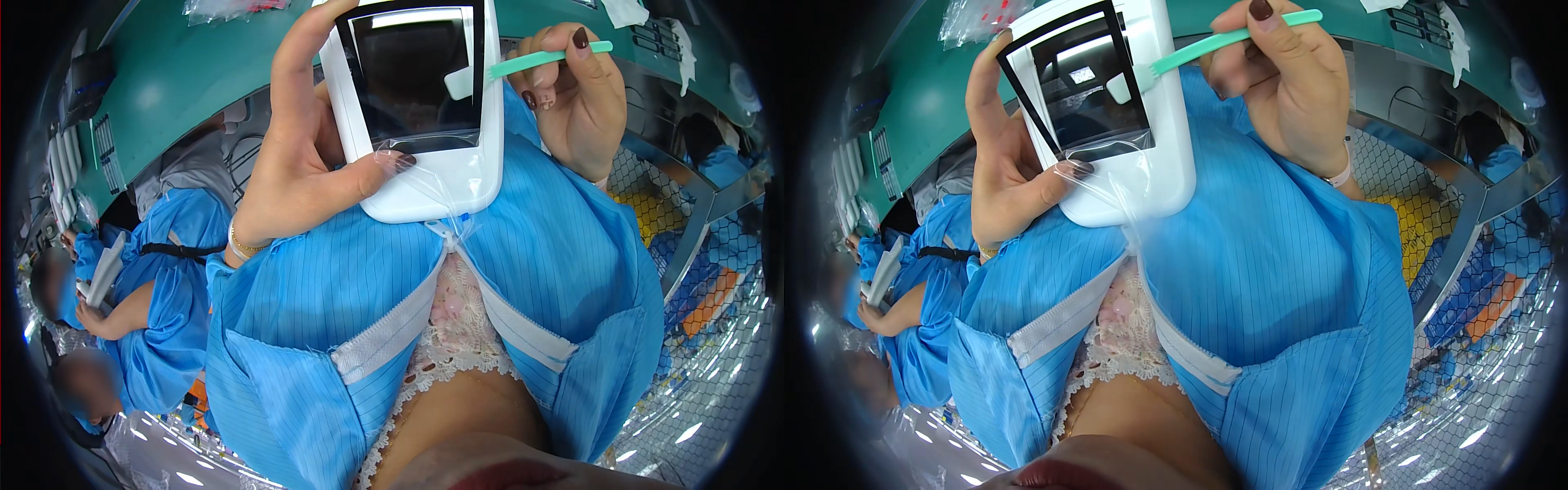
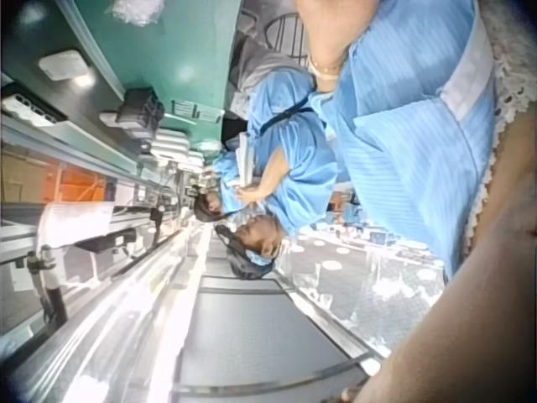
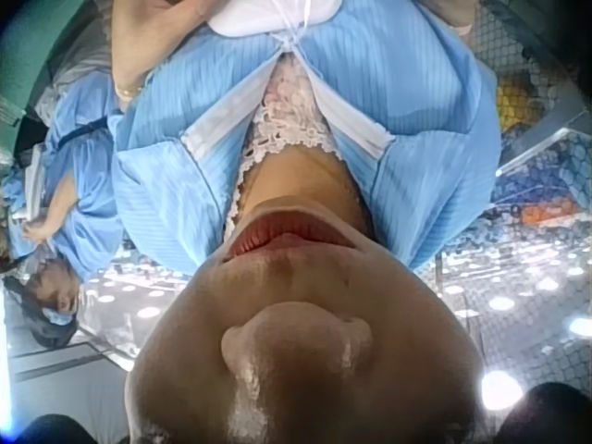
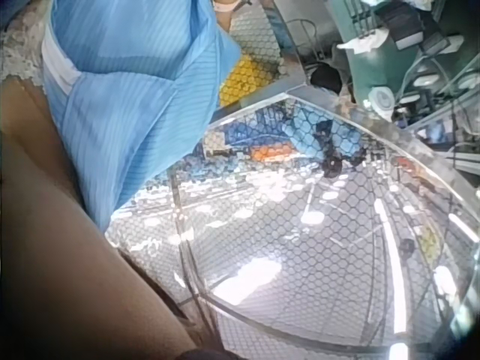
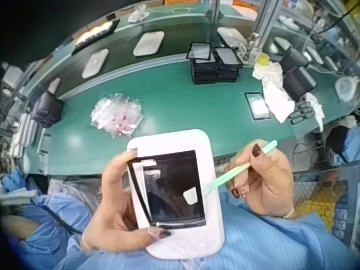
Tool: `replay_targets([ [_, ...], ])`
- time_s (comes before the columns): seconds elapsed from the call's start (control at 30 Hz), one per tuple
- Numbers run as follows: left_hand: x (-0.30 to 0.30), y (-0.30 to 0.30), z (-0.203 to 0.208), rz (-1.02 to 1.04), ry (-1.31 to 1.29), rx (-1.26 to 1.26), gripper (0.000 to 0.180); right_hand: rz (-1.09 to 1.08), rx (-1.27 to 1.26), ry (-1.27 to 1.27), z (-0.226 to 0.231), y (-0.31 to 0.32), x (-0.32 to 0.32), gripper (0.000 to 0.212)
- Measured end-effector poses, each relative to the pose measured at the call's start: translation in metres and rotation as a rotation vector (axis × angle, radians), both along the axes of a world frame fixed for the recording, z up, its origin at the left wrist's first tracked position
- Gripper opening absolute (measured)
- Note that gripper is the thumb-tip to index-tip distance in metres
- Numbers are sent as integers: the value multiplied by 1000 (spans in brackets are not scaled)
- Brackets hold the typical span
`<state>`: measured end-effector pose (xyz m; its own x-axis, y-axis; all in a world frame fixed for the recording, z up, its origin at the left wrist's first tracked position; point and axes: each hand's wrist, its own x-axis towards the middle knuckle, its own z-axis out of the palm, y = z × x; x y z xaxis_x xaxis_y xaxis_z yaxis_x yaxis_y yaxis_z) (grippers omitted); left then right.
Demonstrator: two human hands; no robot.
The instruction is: Cleaning a screen panel with a swab and cloth before assembling it into a white plastic housing unit.
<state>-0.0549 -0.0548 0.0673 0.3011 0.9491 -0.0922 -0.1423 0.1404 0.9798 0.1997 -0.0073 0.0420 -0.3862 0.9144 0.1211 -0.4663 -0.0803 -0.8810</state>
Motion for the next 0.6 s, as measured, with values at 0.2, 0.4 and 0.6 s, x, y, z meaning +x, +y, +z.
replay_targets([
  [0.2,-3,1,-3,-12,-13,21,103,49,-51,-31,3,-2,-5,31],
  [0.4,-6,2,-4,-3,-21,25,104,73,-95,22,3,2,-7,29],
  [0.6,-11,4,-2,-7,16,38,104,73,-101,-7,6,2,-12,29],
])
